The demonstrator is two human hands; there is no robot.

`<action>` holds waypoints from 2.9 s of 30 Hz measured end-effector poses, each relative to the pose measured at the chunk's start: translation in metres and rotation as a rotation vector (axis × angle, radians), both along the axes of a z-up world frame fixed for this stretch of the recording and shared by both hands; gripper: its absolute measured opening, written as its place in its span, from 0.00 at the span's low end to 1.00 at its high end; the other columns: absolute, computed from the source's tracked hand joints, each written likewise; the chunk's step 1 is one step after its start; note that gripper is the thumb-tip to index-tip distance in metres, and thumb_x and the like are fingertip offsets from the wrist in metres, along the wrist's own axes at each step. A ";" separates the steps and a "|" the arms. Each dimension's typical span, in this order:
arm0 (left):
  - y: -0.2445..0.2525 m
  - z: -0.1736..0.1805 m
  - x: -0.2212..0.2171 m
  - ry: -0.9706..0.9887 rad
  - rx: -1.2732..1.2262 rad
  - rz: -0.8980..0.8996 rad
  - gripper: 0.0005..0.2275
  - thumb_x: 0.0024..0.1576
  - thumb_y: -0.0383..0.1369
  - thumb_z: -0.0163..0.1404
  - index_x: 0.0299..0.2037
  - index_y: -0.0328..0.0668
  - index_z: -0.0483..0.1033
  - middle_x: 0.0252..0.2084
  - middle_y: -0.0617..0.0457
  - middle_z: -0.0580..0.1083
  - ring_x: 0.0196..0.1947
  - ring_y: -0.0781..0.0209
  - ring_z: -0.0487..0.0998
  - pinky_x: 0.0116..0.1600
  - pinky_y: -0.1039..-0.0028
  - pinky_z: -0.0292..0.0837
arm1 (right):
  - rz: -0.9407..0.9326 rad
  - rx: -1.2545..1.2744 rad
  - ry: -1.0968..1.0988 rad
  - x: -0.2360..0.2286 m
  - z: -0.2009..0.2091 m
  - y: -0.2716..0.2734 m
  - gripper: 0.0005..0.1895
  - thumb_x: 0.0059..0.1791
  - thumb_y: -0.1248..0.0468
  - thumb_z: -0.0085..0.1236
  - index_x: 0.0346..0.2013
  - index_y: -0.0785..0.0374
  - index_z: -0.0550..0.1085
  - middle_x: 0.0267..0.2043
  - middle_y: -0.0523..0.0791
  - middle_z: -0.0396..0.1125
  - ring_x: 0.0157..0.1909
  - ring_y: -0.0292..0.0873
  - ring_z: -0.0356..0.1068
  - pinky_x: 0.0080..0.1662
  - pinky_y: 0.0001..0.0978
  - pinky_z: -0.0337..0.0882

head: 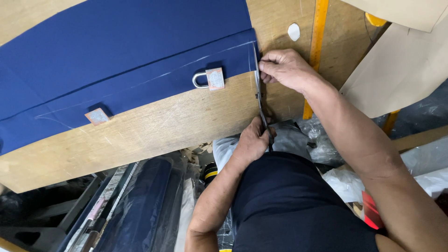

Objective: The person marks a blue fabric using a ruler and chalk, then cuts the fabric along the marked lines with shears. They remove the paper pattern and continue cutting the fabric into specific shapes on a wooden table.

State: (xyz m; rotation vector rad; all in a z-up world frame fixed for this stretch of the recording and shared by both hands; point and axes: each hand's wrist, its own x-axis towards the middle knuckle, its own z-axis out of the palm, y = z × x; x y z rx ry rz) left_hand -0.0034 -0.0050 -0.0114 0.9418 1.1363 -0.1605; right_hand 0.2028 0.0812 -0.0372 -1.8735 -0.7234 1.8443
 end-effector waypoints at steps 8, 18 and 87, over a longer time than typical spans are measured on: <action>0.004 0.012 0.003 0.018 0.048 0.010 0.14 0.58 0.38 0.50 0.50 0.38 0.74 0.37 0.37 0.78 0.45 0.31 0.80 0.50 0.47 0.76 | 0.033 0.025 0.008 0.002 -0.002 -0.001 0.09 0.58 0.59 0.55 0.43 0.61 0.77 0.34 0.46 0.75 0.34 0.35 0.76 0.38 0.23 0.78; 0.008 0.016 0.002 0.017 0.031 0.007 0.12 0.59 0.38 0.50 0.45 0.40 0.74 0.36 0.36 0.77 0.47 0.28 0.79 0.52 0.46 0.75 | 0.009 0.032 0.003 0.001 -0.002 0.000 0.10 0.57 0.59 0.55 0.41 0.62 0.78 0.31 0.48 0.75 0.32 0.37 0.77 0.36 0.25 0.79; -0.038 0.051 -0.122 0.362 0.172 -0.515 0.08 0.60 0.36 0.43 0.41 0.40 0.62 0.32 0.32 0.76 0.37 0.23 0.76 0.44 0.42 0.68 | 0.381 0.669 -0.758 -0.047 0.025 -0.010 0.21 0.57 0.63 0.53 0.64 0.68 0.68 0.53 0.51 0.71 0.56 0.49 0.67 0.62 0.42 0.69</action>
